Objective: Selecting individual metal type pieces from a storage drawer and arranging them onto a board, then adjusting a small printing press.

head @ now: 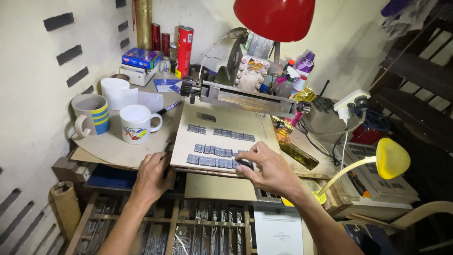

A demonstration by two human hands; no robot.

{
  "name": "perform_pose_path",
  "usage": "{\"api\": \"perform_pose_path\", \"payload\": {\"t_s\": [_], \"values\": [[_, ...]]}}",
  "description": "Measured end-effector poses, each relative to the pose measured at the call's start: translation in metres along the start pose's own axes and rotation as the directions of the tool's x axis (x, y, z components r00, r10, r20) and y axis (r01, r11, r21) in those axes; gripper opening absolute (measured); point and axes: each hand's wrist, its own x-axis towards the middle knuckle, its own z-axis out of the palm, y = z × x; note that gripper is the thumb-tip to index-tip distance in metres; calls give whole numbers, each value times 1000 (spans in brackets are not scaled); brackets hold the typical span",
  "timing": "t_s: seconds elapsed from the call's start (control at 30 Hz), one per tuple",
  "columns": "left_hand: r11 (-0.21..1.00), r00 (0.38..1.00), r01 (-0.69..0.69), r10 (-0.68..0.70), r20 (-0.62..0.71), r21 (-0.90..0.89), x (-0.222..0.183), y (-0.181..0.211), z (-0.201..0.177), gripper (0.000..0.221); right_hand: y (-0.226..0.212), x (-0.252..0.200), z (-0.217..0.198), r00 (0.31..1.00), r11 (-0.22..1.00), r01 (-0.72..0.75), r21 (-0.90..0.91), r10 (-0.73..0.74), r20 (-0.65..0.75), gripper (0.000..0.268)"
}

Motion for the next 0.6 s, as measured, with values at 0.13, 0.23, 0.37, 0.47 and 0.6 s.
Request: {"api": "perform_pose_path", "payload": {"t_s": [0.13,0.23,0.37,0.47,0.6], "values": [[1000,1000,-8,8,-14,-19,0,0,-2,30,-18,3,-9,995,997,-63,-42,66,77,36],[1000,1000,-17,16,-20,-26,0,2,-4,30,-23,6,-12,990,996,-75,-47,80,114,36],[995,999,33,-33,2,-97,1,1,-3,28,-19,10,-11,987,997,-80,-14,81,137,37],[975,997,72,-74,-2,-212,3,-3,6,25,-21,8,-11,988,997,-77,-1,77,131,36],[916,984,179,-174,47,-359,2,4,-23,30,-12,7,-6,992,998,-64,1,63,109,35]]}}
